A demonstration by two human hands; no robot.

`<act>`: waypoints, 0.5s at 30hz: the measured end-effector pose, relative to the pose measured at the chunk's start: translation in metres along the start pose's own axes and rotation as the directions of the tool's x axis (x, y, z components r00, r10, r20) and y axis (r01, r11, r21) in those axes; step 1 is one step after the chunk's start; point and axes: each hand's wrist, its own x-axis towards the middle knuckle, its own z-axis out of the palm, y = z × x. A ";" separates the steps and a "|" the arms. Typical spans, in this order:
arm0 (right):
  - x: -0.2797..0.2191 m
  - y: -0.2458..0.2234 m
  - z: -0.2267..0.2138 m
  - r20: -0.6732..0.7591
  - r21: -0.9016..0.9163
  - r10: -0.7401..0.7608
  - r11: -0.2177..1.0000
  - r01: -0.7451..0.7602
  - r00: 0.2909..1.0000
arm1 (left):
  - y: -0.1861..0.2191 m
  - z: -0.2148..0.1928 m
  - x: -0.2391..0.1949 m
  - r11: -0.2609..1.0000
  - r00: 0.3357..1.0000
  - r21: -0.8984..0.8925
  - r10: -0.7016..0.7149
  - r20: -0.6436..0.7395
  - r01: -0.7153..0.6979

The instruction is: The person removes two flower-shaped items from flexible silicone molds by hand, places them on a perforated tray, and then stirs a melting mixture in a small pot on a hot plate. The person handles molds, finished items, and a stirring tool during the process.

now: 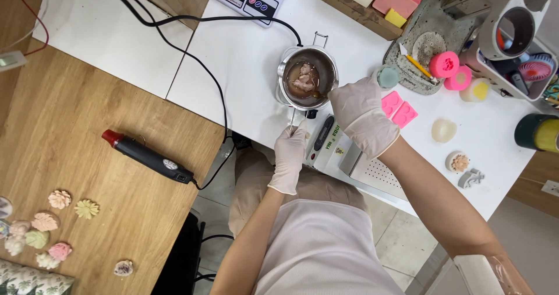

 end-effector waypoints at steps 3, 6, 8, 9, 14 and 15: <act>0.000 -0.005 -0.013 0.079 -0.027 0.028 0.999 -0.026 0.997 | -0.004 0.004 -0.003 0.997 0.999 -0.060 -0.052 -0.015 0.051; 0.000 -0.008 -0.009 0.123 0.034 0.064 0.997 -0.068 0.990 | -0.008 0.007 -0.006 0.994 0.998 -0.092 -0.063 -0.009 0.062; -0.003 -0.010 -0.008 0.068 0.093 0.065 0.993 -0.071 0.996 | -0.012 0.009 -0.007 0.989 0.996 -0.111 -0.093 0.014 0.094; -0.003 -0.011 -0.010 0.072 0.099 0.065 0.992 -0.072 0.995 | -0.011 0.011 -0.007 0.990 0.995 -0.105 -0.098 0.013 0.098; -0.006 -0.017 -0.017 0.120 0.112 0.107 0.986 -0.120 0.987 | -0.021 0.017 -0.005 0.976 0.984 -0.129 -0.178 0.011 0.178; -0.007 -0.018 -0.016 0.125 0.118 0.107 0.985 -0.122 0.986 | -0.022 0.017 -0.006 0.975 0.983 -0.123 -0.183 0.009 0.183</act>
